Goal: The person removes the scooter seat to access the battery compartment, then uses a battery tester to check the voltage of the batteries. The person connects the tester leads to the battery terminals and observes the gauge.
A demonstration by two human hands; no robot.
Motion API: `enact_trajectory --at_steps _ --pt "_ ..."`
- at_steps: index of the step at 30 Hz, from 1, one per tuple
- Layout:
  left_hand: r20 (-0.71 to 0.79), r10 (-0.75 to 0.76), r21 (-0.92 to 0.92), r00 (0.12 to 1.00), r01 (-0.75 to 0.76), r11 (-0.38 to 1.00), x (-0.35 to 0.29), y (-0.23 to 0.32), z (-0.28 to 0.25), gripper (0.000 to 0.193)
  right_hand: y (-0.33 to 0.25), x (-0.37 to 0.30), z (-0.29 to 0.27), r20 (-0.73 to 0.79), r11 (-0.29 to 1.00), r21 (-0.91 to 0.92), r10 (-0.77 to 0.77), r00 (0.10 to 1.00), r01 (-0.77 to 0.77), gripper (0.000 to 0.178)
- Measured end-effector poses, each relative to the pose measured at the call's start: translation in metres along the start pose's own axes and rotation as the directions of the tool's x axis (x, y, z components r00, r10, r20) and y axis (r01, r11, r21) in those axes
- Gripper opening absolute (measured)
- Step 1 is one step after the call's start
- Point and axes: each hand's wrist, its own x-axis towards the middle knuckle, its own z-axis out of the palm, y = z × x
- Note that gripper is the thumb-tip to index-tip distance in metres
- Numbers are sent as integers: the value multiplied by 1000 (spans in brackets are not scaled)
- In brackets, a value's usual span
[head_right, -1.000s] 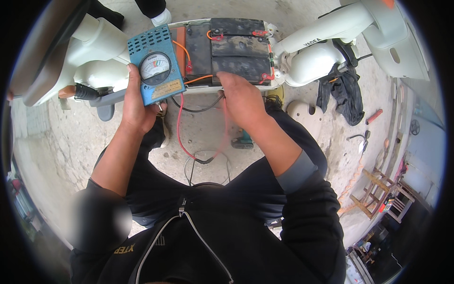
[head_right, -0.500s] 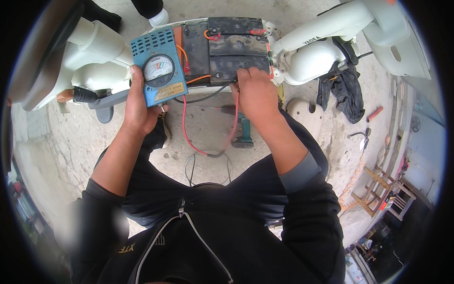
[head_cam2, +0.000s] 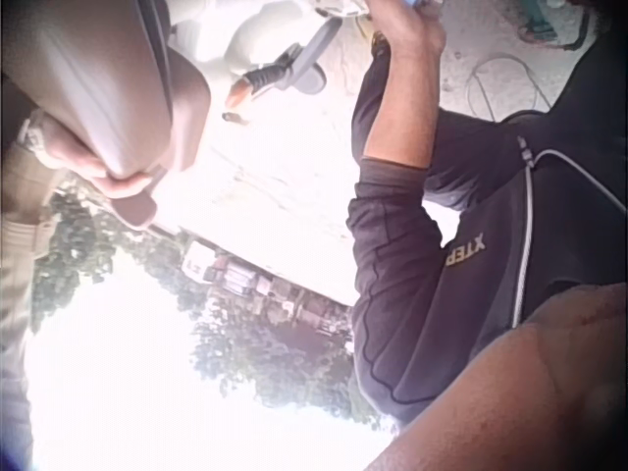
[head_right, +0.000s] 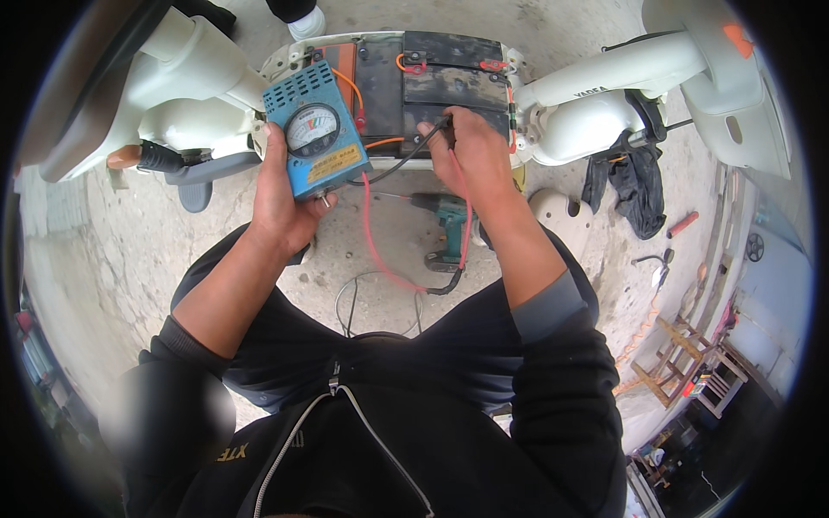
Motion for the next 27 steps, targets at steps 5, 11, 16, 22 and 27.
enact_trajectory --at_steps 5,11,16,22,27 --pt "2 41 -43 999 -41 998 2 5 1 68 -3 8 11 17 975 190 111 994 -112 37" --pt "-4 46 -50 999 -46 998 5 6 1 69 8 10 25 48 943 272 187 981 -193 33" --pt "18 71 -40 997 -70 997 5 7 3 70 14 4 20 29 962 229 147 989 -150 29" --pt "-1 47 -31 999 -47 998 6 2 7 71 7 1 10 37 990 131 48 998 -52 24" --pt "-14 13 -13 1000 -14 1000 6 -1 5 73 1 -4 14 9 985 164 44 999 -45 23"
